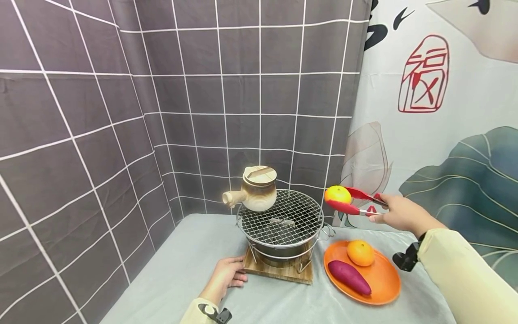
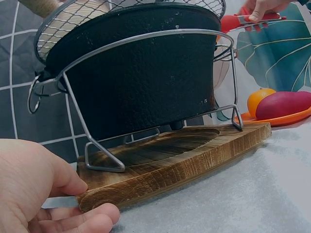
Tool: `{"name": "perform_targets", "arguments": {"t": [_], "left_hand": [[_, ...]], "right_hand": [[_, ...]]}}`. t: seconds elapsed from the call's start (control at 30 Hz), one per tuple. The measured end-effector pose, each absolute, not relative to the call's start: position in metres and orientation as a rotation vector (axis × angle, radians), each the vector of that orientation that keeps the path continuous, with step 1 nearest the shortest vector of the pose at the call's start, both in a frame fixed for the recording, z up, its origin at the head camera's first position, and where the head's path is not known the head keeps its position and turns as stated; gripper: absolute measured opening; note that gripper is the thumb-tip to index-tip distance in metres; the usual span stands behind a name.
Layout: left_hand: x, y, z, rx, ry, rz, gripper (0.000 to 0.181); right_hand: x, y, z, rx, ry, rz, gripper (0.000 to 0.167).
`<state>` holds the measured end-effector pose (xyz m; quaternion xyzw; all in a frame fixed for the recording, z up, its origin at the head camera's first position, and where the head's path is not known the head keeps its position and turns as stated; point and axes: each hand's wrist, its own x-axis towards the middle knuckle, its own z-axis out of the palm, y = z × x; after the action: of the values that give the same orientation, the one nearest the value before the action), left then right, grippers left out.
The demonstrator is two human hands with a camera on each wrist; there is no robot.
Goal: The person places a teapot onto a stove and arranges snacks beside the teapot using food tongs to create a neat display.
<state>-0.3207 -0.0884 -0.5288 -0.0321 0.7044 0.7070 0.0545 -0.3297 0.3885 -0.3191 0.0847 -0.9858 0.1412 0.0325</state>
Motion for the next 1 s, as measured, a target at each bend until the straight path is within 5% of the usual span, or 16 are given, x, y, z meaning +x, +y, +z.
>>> {"name": "perform_targets", "arguments": {"t": [1.0], "left_hand": [[-0.322,-0.087,-0.528,-0.101,2.131,2.137,0.041]], "right_hand": [[-0.362,0.316,-0.301,0.373,-2.963,0.484,0.089]]}}
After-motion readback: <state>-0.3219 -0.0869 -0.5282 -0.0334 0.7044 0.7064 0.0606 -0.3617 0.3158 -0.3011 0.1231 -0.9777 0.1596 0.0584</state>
